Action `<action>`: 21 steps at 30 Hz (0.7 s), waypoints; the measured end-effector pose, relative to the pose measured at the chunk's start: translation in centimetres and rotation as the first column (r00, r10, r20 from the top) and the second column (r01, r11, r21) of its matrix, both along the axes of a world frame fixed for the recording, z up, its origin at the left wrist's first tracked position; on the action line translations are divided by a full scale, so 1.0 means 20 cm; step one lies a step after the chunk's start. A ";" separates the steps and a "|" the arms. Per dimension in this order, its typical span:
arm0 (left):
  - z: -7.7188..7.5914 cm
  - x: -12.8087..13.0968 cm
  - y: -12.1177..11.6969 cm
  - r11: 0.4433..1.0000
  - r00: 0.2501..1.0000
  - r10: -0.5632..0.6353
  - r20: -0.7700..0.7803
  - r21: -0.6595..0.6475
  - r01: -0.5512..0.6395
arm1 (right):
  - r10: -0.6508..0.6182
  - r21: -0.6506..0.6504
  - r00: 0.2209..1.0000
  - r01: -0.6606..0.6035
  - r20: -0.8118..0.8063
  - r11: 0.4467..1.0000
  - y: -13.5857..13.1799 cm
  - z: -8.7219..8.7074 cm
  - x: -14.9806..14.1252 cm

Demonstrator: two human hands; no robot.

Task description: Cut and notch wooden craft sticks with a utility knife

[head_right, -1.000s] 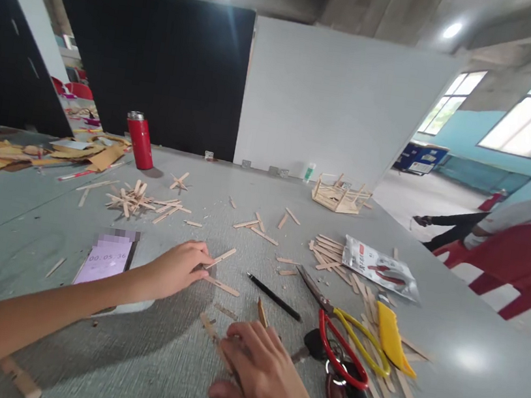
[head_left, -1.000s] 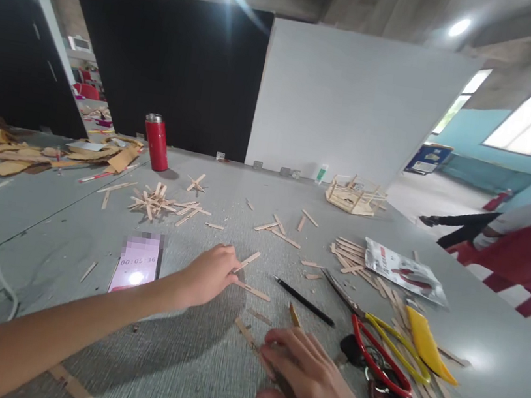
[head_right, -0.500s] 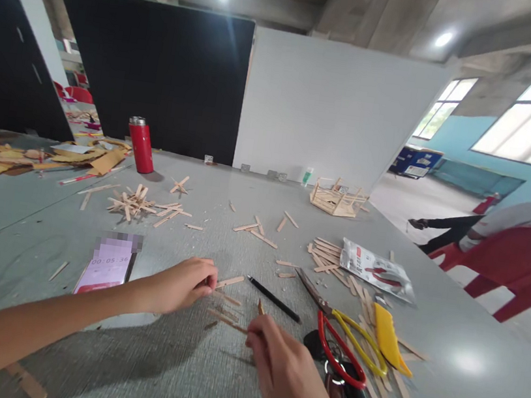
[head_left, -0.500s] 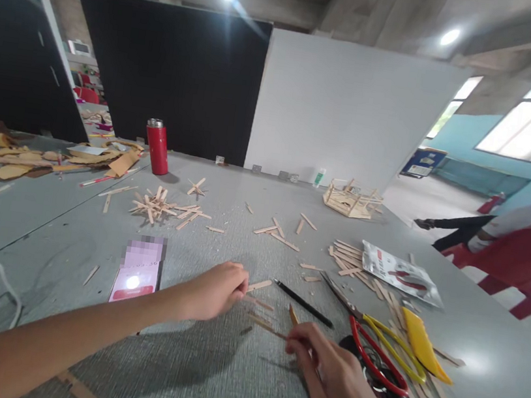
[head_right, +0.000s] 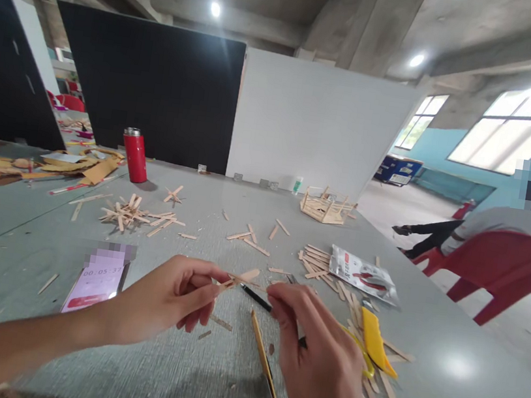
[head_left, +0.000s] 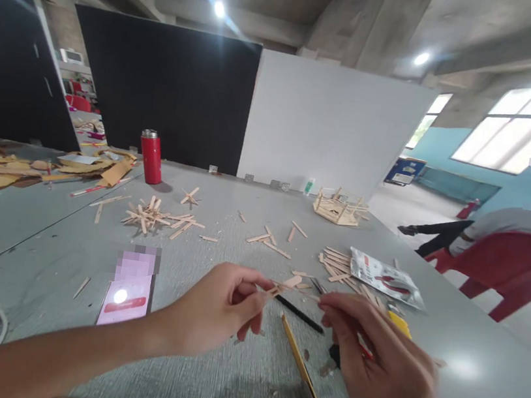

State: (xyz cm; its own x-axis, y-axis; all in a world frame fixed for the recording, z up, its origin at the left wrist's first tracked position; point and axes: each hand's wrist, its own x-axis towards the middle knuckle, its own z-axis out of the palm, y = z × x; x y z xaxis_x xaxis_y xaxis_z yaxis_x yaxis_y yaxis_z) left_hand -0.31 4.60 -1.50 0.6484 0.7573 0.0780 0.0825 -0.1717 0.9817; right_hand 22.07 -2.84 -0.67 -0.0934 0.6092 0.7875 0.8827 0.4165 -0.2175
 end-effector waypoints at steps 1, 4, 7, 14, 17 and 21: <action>0.00 0.00 -0.01 1.000 1.000 0.025 0.012 0.003 -0.025 | -0.002 0.023 1.000 0.001 0.013 1.000 -0.01 -0.01 0.00; 0.01 -0.01 -0.03 0.995 0.994 0.101 0.031 0.017 -0.101 | -0.021 0.083 0.999 0.018 0.044 0.996 -0.03 -0.05 0.01; 0.01 0.00 -0.06 0.991 0.990 0.134 0.036 0.026 -0.135 | 0.013 0.105 0.991 -0.027 0.134 0.994 -0.05 -0.08 0.03; -0.02 0.02 -0.11 0.969 0.982 0.183 0.037 0.162 -0.187 | 0.056 0.126 0.983 -0.079 0.177 0.989 -0.08 -0.12 0.08; -0.05 0.03 -0.13 0.917 0.983 0.178 0.048 0.355 -0.183 | 0.102 0.086 0.980 -0.118 0.173 0.989 -0.10 -0.15 0.10; -0.12 0.05 -0.16 0.697 0.981 0.144 0.129 0.690 -0.193 | 0.203 -0.019 0.953 -0.204 0.225 0.979 -0.13 -0.19 0.12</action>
